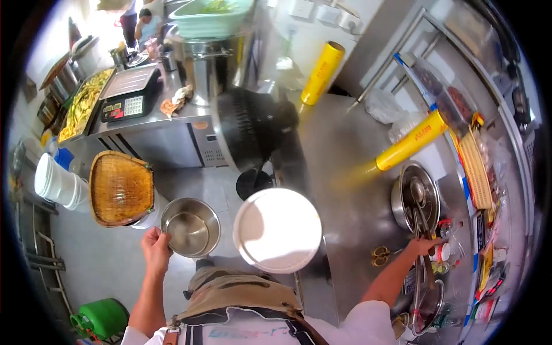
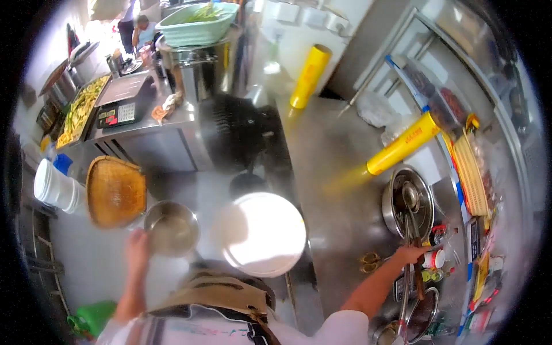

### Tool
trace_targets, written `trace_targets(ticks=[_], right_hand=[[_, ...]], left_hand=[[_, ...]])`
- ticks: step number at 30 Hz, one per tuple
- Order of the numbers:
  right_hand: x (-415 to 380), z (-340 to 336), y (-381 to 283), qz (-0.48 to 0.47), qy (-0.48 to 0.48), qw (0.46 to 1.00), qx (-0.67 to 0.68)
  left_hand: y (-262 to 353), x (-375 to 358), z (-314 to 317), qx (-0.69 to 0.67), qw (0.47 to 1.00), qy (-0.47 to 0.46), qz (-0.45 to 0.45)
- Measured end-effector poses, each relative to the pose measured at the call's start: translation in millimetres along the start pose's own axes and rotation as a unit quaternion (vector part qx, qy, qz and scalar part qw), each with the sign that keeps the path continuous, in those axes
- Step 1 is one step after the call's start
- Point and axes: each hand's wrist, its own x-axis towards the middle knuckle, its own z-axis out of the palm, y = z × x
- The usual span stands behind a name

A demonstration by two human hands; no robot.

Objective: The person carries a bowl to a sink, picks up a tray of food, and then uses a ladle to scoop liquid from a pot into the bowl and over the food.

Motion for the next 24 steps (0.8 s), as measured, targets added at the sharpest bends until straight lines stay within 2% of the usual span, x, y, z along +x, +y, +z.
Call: trace_targets(ticks=[2,5,8,9,10,12,13,14,15,16,17,18,20,21,22,23,24], right_hand=[[-64,5,-31,0.016,0.028,0.999,-0.029],[-115,-13,-53,0.044,0.009,0.999,-0.020],[-205,7,-50,0.000,0.031,0.998,-0.048],[-200,7,-33,0.036,-0.037,0.993,-0.106],[-232,19,-5,0.031,-0.160,0.981,-0.110],[-331,30,43,0.018,-0.387,0.916,-0.106],[-441,50,50,0.061,-0.369,0.918,-0.130],[-525,54,60,0.046,-0.498,0.853,-0.152],[-600,55,74,0.117,-0.555,0.808,-0.162],[-645,55,94,0.156,-0.707,0.673,-0.153],[-705,68,99,0.178,-0.772,0.567,-0.225],[-743,79,122,0.149,-0.834,0.476,-0.236],[-811,110,171,-0.001,-0.867,0.428,-0.253],[-836,132,192,0.026,-0.855,0.413,-0.312],[-854,151,235,-0.060,-0.850,0.430,-0.299],[-870,176,255,-0.159,-0.834,0.410,-0.334],[-885,198,295,-0.162,-0.807,0.430,-0.372]], left_hand=[[1,35,-29,-0.008,1.000,-0.011,-0.002],[-6,85,-70,-0.007,1.000,-0.012,-0.026],[-4,122,-119,0.025,0.999,-0.015,-0.017],[-11,135,-138,-0.001,0.999,-0.031,-0.012],[-8,145,-150,-0.007,0.999,-0.022,-0.023],[-7,163,-174,-0.044,0.999,-0.018,-0.017],[-6,169,-185,-0.049,0.999,-0.006,-0.012],[-7,177,-193,-0.055,0.998,0.004,-0.006],[-7,183,-199,-0.062,0.998,0.011,0.000],[-7,186,-204,-0.055,0.998,0.035,0.000],[-7,187,-209,-0.046,0.997,0.058,0.001],[-5,187,-213,-0.037,0.996,0.082,0.004],[7,176,-214,0.008,0.987,0.162,0.008],[9,172,-217,0.030,0.979,0.201,0.013],[8,172,-224,0.012,0.975,0.219,0.014],[5,169,-229,-0.006,0.971,0.239,0.013],[3,165,-231,-0.025,0.965,0.261,0.009]])
